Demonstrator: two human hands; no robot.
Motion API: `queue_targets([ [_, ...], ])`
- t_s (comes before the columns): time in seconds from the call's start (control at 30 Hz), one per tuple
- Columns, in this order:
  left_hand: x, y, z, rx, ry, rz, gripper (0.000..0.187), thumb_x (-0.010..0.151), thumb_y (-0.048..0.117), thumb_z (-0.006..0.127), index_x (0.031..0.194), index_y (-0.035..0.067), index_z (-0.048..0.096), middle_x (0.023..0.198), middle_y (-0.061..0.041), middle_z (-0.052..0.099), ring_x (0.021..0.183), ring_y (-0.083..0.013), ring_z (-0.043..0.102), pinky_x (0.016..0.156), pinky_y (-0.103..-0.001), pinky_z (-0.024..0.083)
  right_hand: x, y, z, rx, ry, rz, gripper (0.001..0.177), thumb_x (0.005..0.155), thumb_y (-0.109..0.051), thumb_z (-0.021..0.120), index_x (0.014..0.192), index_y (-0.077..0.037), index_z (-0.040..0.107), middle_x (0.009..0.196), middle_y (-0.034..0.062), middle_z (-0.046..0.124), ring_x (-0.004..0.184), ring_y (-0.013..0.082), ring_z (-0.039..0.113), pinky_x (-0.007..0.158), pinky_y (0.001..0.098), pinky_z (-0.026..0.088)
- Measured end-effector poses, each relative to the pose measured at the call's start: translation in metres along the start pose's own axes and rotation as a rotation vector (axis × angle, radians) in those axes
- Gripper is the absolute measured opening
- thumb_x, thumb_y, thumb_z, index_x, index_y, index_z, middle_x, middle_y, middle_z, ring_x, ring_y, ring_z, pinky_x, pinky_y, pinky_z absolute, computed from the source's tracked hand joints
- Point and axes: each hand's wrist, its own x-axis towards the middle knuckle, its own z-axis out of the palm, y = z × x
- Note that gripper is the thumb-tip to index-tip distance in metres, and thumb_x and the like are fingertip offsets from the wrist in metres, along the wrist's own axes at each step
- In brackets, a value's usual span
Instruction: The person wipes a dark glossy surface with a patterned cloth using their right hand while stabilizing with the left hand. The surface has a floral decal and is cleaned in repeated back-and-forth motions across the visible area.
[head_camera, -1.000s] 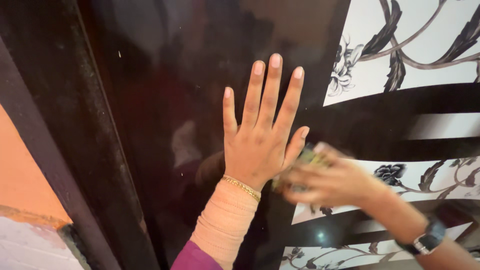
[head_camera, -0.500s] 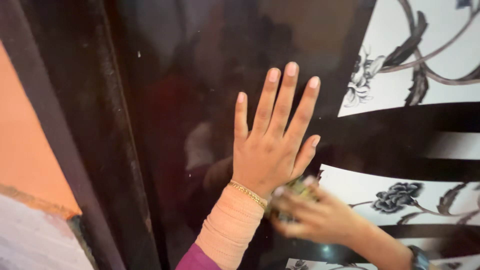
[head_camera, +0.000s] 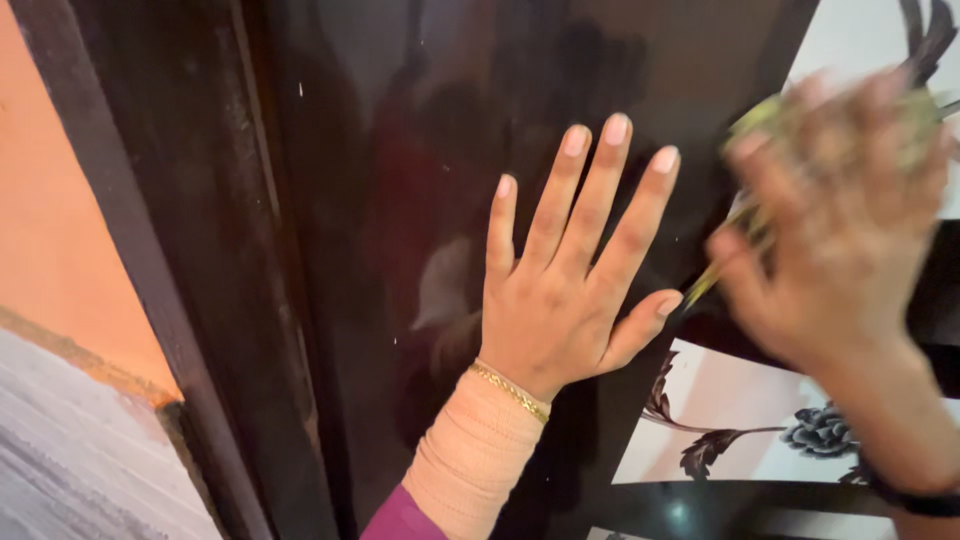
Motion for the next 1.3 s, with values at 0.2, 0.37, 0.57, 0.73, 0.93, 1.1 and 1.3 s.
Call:
queue_targets([
  [0.2,-0.001,-0.001,-0.006,-0.123,0.006,0.012,0.064,0.105,0.057,0.032,0.158,0.025,0.045,0.168,-0.009,0.039,0.159,-0.0263,0.033,0.131,-0.053,0.014,-0.059,-0.054,0.026,-0.033,0.002,-0.578,0.029,0.094,-0.043,0.070,0.120,-0.033,0.066,0.130,0.0077,0.058,0.137,0.0265,0.048,0.124,0.0610,0.012],
  [0.37,0.002,0.000,-0.008,-0.105,0.004,0.034,0.060,0.104,0.050,0.038,0.157,0.023,0.048,0.166,-0.009,0.040,0.158,-0.0283,0.033,0.128,-0.053,0.012,-0.033,-0.013,0.006,-0.126,-0.083,-0.426,0.032,0.091,-0.044,0.065,0.114,-0.022,0.067,0.140,0.0112,0.061,0.137,0.0317,0.047,0.120,0.0624,0.011],
  [0.57,-0.001,0.004,-0.003,-0.033,-0.006,0.008,0.055,0.103,0.031,0.054,0.157,0.022,0.050,0.167,-0.006,0.041,0.158,-0.0257,0.033,0.129,-0.053,0.013,-0.015,-0.004,0.005,0.026,-0.020,-0.006,0.055,0.100,-0.047,0.062,0.147,-0.021,0.060,0.164,0.0155,0.045,0.153,0.0402,0.032,0.120,0.0683,0.010],
  [0.73,0.000,0.004,-0.004,-0.076,0.004,0.008,0.056,0.103,0.031,0.055,0.157,0.021,0.050,0.166,-0.007,0.040,0.158,-0.0261,0.033,0.130,-0.054,0.014,-0.065,-0.052,0.021,-0.026,-0.043,-0.450,0.032,0.091,-0.045,0.067,0.118,-0.028,0.061,0.138,0.0064,0.062,0.139,0.0317,0.049,0.120,0.0628,0.014],
  [0.93,0.000,0.004,-0.006,-0.083,0.000,0.010,0.057,0.101,0.031,0.056,0.157,0.020,0.050,0.166,-0.007,0.040,0.158,-0.0265,0.033,0.130,-0.054,0.014,-0.057,-0.024,0.010,-0.062,-0.021,-0.414,0.043,0.098,-0.048,0.065,0.137,-0.032,0.058,0.147,0.0132,0.058,0.145,0.0331,0.045,0.128,0.0578,0.013],
  [1.1,0.000,0.004,-0.006,-0.080,0.013,0.013,0.058,0.100,0.030,0.055,0.156,0.020,0.051,0.166,-0.007,0.041,0.157,-0.0266,0.033,0.128,-0.054,0.014,-0.037,-0.008,-0.003,0.049,0.049,0.138,0.059,0.100,-0.047,0.060,0.154,-0.026,0.047,0.162,0.0277,0.038,0.151,0.0474,0.031,0.124,0.0629,0.009],
  [1.3,-0.001,0.003,-0.004,-0.078,0.012,0.022,0.058,0.100,0.032,0.054,0.156,0.019,0.050,0.166,-0.008,0.041,0.156,-0.0279,0.033,0.128,-0.055,0.014,-0.098,-0.085,0.025,0.041,-0.107,-0.494,0.055,0.088,-0.061,0.070,0.137,-0.039,0.059,0.146,0.0056,0.053,0.141,0.0286,0.043,0.121,0.0663,0.013],
])
